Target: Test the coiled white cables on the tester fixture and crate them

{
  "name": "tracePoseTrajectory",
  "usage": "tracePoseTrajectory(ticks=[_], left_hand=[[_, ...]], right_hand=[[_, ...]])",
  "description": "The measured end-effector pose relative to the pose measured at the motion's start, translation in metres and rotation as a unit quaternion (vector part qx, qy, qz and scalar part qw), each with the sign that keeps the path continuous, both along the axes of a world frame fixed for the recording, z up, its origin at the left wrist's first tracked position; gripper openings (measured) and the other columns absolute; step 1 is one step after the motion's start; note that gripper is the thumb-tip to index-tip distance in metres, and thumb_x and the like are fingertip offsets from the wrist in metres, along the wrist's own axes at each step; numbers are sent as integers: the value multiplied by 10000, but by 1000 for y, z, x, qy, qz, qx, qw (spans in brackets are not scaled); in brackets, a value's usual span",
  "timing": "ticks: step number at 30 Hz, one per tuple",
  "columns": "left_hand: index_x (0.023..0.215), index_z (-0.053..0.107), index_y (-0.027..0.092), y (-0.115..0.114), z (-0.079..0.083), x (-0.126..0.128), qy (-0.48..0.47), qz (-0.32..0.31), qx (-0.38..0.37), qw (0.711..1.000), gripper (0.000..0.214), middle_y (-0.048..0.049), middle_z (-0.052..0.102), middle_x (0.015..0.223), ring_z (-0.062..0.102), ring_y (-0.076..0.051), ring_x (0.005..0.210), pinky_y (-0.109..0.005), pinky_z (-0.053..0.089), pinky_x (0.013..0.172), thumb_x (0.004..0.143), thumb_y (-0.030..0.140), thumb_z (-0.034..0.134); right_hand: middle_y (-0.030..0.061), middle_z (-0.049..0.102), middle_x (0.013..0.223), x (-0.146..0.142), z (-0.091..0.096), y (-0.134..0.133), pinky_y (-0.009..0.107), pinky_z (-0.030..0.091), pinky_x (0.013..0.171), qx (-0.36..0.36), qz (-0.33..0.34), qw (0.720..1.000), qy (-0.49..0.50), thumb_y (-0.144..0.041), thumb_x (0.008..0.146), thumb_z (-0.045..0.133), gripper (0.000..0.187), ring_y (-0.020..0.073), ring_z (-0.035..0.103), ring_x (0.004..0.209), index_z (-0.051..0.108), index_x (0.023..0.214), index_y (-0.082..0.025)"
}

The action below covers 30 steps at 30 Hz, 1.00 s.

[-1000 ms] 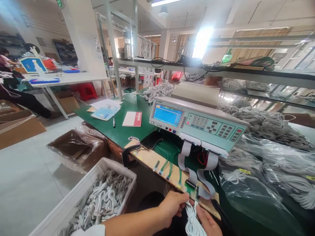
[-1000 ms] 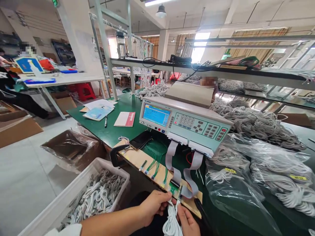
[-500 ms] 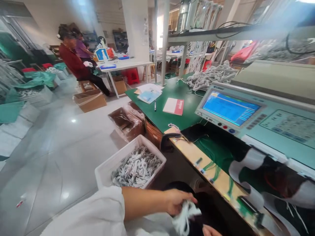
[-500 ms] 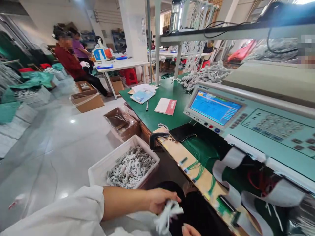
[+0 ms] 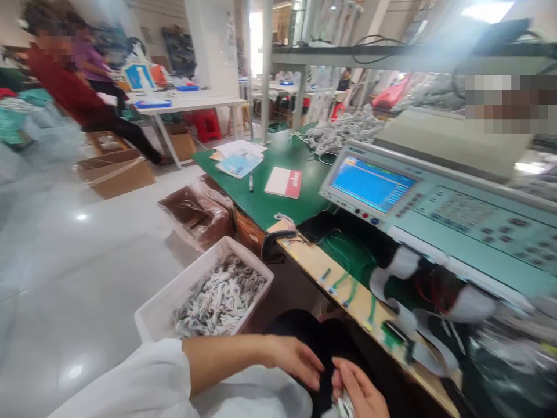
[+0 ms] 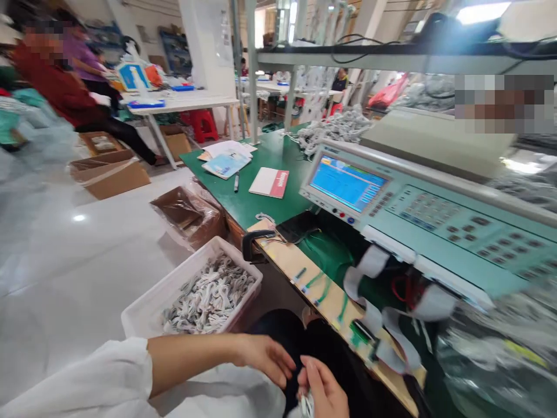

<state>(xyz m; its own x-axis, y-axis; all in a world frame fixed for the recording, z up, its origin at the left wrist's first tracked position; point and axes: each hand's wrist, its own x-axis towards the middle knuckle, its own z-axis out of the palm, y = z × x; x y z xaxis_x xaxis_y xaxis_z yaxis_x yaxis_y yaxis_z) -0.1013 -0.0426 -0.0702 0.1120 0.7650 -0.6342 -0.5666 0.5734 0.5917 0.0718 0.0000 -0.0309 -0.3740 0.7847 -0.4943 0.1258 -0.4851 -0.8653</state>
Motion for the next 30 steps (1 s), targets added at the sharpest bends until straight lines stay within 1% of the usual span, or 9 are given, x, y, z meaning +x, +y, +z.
tracePoseTrajectory(ticks=[2,4,7,11,15,18,22,26,30], left_hand=[[687,618,149,-1,15,37,-22,-177,81,981,406,16,605,614,549,-173,629,-307,422,629,312,139,773],[759,611,148,-1,29,59,-16,-237,132,962,340,16,609,660,543,-141,649,-276,406,666,467,275,729],[831,562,132,7,43,76,8,-189,103,976,366,-30,616,691,563,-136,629,-264,406,631,565,361,663],[855,499,136,13,48,91,32,-151,105,982,424,-50,612,741,568,-121,600,-227,399,574,554,378,675],[832,477,147,13,43,105,17,-121,93,988,414,-15,576,665,543,-108,535,-232,402,521,619,486,582],[824,467,148,16,39,112,17,-98,65,993,416,13,538,589,511,-92,484,-236,402,505,636,509,553],[817,458,149,20,37,117,42,-80,71,993,414,10,538,592,493,-90,472,-219,374,474,631,506,559],[767,461,155,20,38,118,29,-34,115,992,360,23,521,599,489,-86,509,-207,365,493,611,441,613],[786,481,158,18,35,115,6,-18,107,994,317,15,532,635,489,-88,533,-219,378,524,633,403,612]], right_hand=[[-29,564,558,3,11,-2,228,431,459,-16,-67,995,66,-424,650,613,294,136,528,488,610,822,-186],[-10,603,648,14,16,-3,262,460,562,31,-155,984,83,-417,673,594,281,162,569,608,597,841,-191],[42,624,819,41,17,-5,301,443,712,182,-229,956,-25,-396,725,540,258,191,562,781,598,852,-178],[62,581,913,65,20,-18,303,420,772,333,-113,921,-169,-332,811,423,253,195,531,859,591,934,-187],[72,504,1014,65,18,-30,363,384,841,429,-24,861,-274,-282,825,401,325,215,467,955,474,1138,-238],[71,478,1038,63,9,-32,385,387,845,448,-24,836,-316,-284,806,439,374,227,446,972,431,1178,-249],[69,476,1028,65,-1,-27,365,405,833,429,-50,845,-316,-272,789,468,363,226,447,968,463,1151,-248],[56,481,1022,66,-3,-23,338,407,834,410,-32,862,-296,-234,773,492,373,210,458,955,471,1144,-258],[49,478,1034,64,-1,-22,350,407,830,426,-19,853,-300,-222,783,476,392,212,455,954,441,1169,-285]])
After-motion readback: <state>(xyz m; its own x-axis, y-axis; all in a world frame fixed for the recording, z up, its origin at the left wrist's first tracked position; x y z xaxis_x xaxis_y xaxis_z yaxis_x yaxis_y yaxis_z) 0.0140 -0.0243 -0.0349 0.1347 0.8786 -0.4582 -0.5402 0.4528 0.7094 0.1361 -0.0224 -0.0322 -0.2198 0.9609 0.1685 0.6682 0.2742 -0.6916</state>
